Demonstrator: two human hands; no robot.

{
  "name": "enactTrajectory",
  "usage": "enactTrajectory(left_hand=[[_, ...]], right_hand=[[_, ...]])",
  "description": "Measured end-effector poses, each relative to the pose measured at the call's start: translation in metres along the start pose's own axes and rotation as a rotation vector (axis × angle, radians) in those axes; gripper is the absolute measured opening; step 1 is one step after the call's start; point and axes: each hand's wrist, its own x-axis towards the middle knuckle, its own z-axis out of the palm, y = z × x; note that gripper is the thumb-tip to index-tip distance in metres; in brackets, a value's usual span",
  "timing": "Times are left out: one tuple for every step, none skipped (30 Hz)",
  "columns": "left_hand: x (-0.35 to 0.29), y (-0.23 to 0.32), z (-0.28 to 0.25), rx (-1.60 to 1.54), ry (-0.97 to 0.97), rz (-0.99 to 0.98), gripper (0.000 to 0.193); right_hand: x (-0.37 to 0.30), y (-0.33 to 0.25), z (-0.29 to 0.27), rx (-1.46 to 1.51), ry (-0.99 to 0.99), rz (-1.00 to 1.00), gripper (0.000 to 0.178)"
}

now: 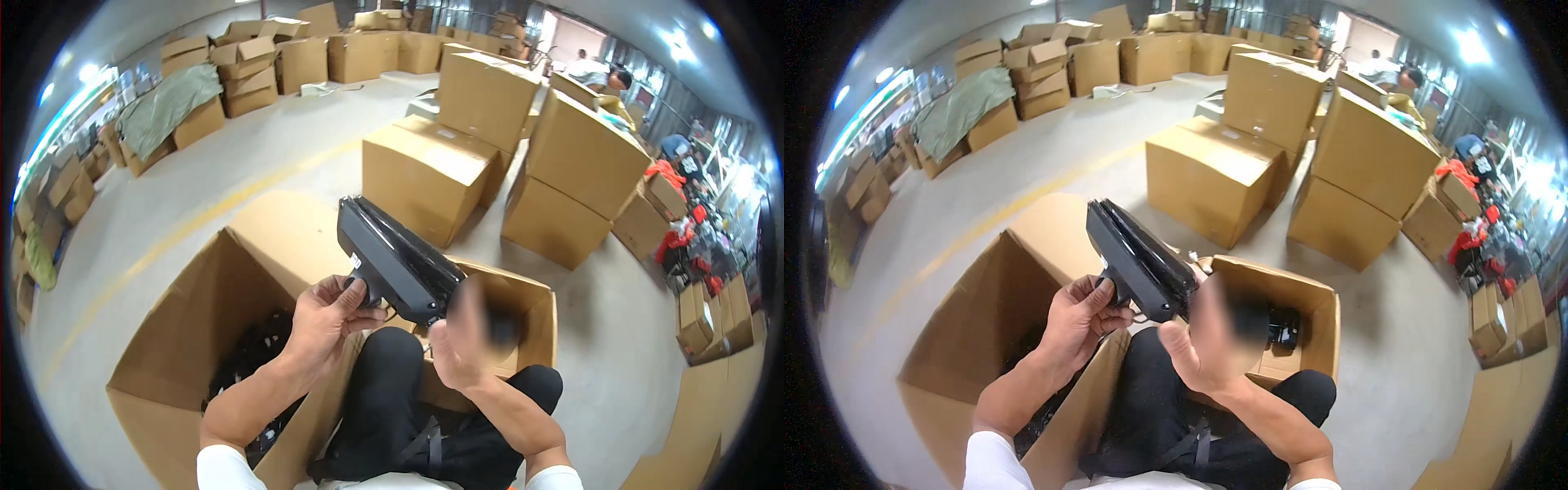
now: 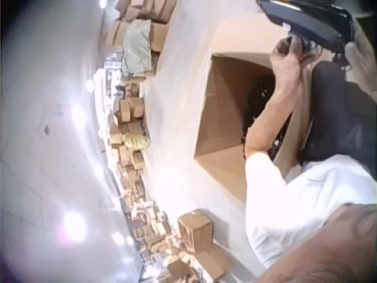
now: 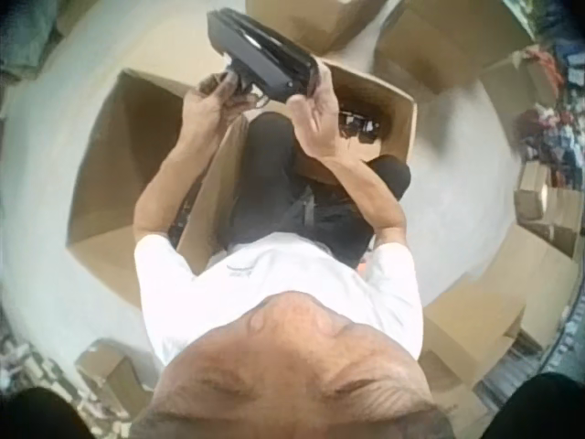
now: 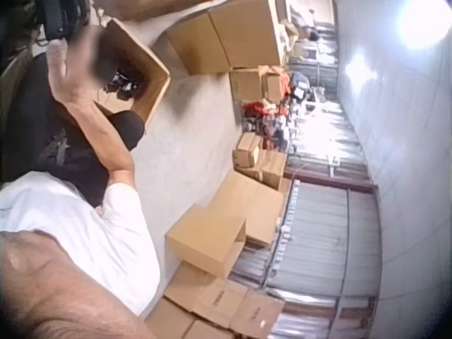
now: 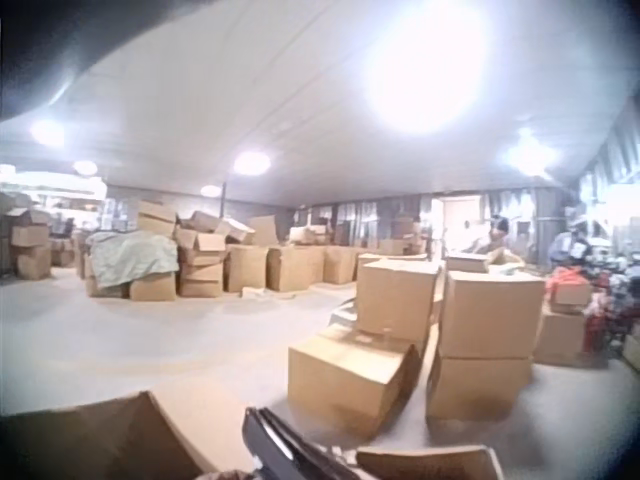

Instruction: The person sits on the floor in a warehouse and packs small black electronic devices into a cardboard box. They pick up each device, briefly inspect it, and place it into the box, repeating this process for multiple units.

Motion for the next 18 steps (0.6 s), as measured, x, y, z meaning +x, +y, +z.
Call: enactTrajectory(left_hand=[[0.0, -0.003, 0.009, 0.005, -0.028, -0.028, 0.029], [0.0, -0.004, 0.018, 0.044, -0.08, -0.078, 0.031], [0.0, -0.004, 0.027, 0.083, -0.13, -0.127, 0.034], [-0.001, -0.004, 0.034, 0.126, -0.176, -0.18, 0.036], [-0.004, 0.003, 0.042, 0.259, -0.222, -0.21, 0.045], [0.005, -0.004, 0.034, 0.619, -0.076, 0.085, 0.05], [0.014, -0.004, 0.033, 0.652, -0.047, 0.329, 0.05], [0.021, -0.001, 0.036, 0.682, -0.015, 0.57, 0.05], [0.03, 0.002, 0.049, 0.601, -0.057, 0.6, 0.049], [0.033, -0.002, 0.065, 0.475, -0.111, 0.429, 0.048], [0.032, -0.003, 0.083, 0.352, -0.152, 0.269, 0.047], [0.03, -0.003, 0.097, 0.229, -0.188, 0.109, 0.046], [0.03, -0.002, 0.107, 0.216, -0.184, 0.062, 0.044], [0.03, -0.002, 0.117, 0.204, -0.181, 0.015, 0.042], [0.031, -0.003, 0.123, 0.192, -0.178, -0.033, 0.04], [0.034, -0.01, 0.126, 0.17, -0.155, -0.052, 0.04], [0.04, -0.019, 0.126, 0.149, -0.133, -0.072, 0.04], [0.043, -0.028, 0.128, 0.13, -0.111, -0.091, 0.04]], right_hand=[[-0.005, 0.001, -0.006, -0.029, 0.03, -0.047, 0.073], [-0.01, -0.002, -0.016, -0.074, 0.061, 0.005, 0.072], [-0.014, -0.004, -0.024, -0.116, 0.092, 0.057, 0.071], [-0.019, -0.006, -0.032, -0.152, 0.127, 0.115, 0.071], [-0.022, -0.018, -0.043, -0.165, 0.132, 0.193, 0.065], [-0.025, -0.019, -0.051, -0.097, 0.168, 0.168, 0.064], [-0.027, -0.021, -0.059, -0.032, 0.197, 0.142, 0.063], [-0.031, -0.022, -0.063, 0.04, 0.228, 0.12, 0.062], [-0.032, -0.023, -0.064, 0.034, 0.266, 0.093, 0.062], [-0.034, -0.023, -0.066, 0.024, 0.303, 0.076, 0.062], [-0.032, -0.023, -0.066, 0.023, 0.332, 0.051, 0.063], [-0.032, -0.024, -0.067, 0.022, 0.361, 0.027, 0.063], [-0.033, -0.028, -0.075, -0.05, 0.351, 0.106, 0.062], [-0.032, -0.026, -0.081, -0.105, 0.38, 0.056, 0.06], [-0.028, -0.021, -0.089, -0.161, 0.41, 0.007, 0.058], [-0.025, -0.018, -0.095, -0.221, 0.438, -0.034, 0.057], [-0.022, -0.017, -0.098, -0.245, 0.465, -0.031, 0.055], [-0.02, -0.017, -0.1, -0.194, 0.535, -0.006, 0.05]])
